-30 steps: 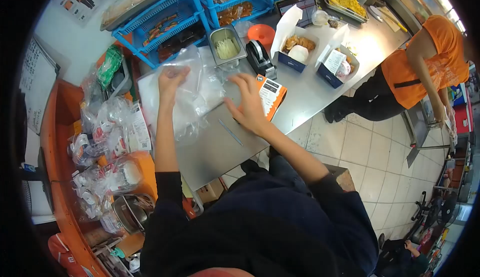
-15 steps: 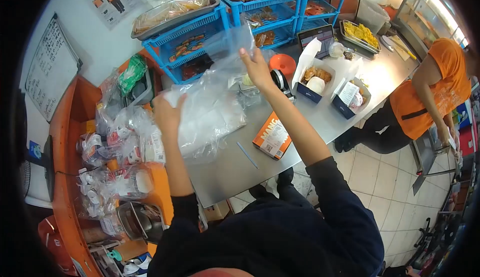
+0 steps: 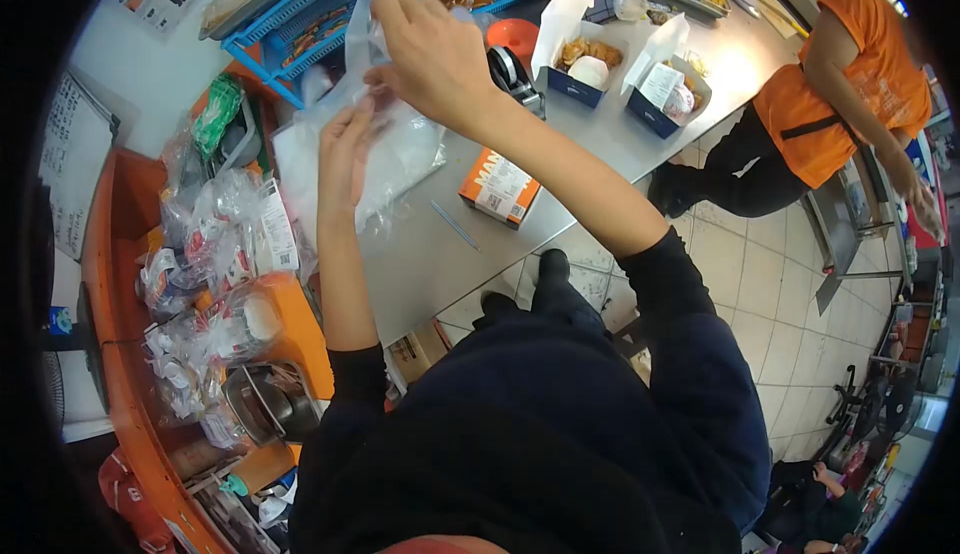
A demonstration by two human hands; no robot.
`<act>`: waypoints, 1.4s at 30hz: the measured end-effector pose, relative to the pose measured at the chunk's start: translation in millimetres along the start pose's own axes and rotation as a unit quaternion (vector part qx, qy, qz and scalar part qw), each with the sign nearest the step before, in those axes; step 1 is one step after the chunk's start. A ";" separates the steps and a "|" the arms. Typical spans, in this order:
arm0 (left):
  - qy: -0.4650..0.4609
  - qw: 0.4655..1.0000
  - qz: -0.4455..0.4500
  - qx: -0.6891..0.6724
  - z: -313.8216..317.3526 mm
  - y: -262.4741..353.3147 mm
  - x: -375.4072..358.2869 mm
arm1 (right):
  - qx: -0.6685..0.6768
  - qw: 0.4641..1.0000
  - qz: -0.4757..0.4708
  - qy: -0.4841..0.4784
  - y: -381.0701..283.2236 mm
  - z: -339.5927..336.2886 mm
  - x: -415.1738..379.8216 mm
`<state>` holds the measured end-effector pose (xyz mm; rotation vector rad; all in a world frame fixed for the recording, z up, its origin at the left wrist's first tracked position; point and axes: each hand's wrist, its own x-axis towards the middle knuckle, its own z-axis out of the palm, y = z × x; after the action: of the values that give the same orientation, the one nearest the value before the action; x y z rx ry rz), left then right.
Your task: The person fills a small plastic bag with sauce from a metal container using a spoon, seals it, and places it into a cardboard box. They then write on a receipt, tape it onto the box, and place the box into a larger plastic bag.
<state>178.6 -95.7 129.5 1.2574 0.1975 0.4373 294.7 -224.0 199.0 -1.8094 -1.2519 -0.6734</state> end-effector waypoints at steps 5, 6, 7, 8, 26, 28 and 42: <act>0.206 0.971 0.081 0.087 3.0 9.3 -24.9 | 0.112 0.987 -0.026 0.115 -12.8 -1.1 -17.6; 0.214 0.966 0.100 0.104 8.0 10.9 -30.3 | 0.168 0.986 0.000 0.012 -23.9 -2.5 -30.8; 0.217 0.965 0.101 0.105 17.7 4.5 -36.5 | 0.170 0.985 -0.002 0.011 -23.0 3.6 -37.8; 0.240 0.942 0.142 0.185 24.3 -5.5 -42.9 | 0.404 0.896 0.159 -0.093 -23.0 10.9 -46.9; 0.303 0.818 -0.108 0.477 -38.5 -5.5 -182.1 | 0.548 0.685 0.008 -0.480 15.3 3.3 -19.5; 0.361 0.844 -0.089 0.387 -41.5 -10.3 -198.9 | 0.263 0.804 -0.180 -0.502 59.5 3.9 -31.1; 0.510 0.844 0.121 0.117 -29.9 -62.8 -212.3 | 0.508 0.757 -0.137 -0.388 -48.0 30.8 -31.7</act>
<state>-10.8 -174.5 41.2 1.1766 1.0288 1.3227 237.8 -205.1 173.2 -0.9216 -1.9058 0.6765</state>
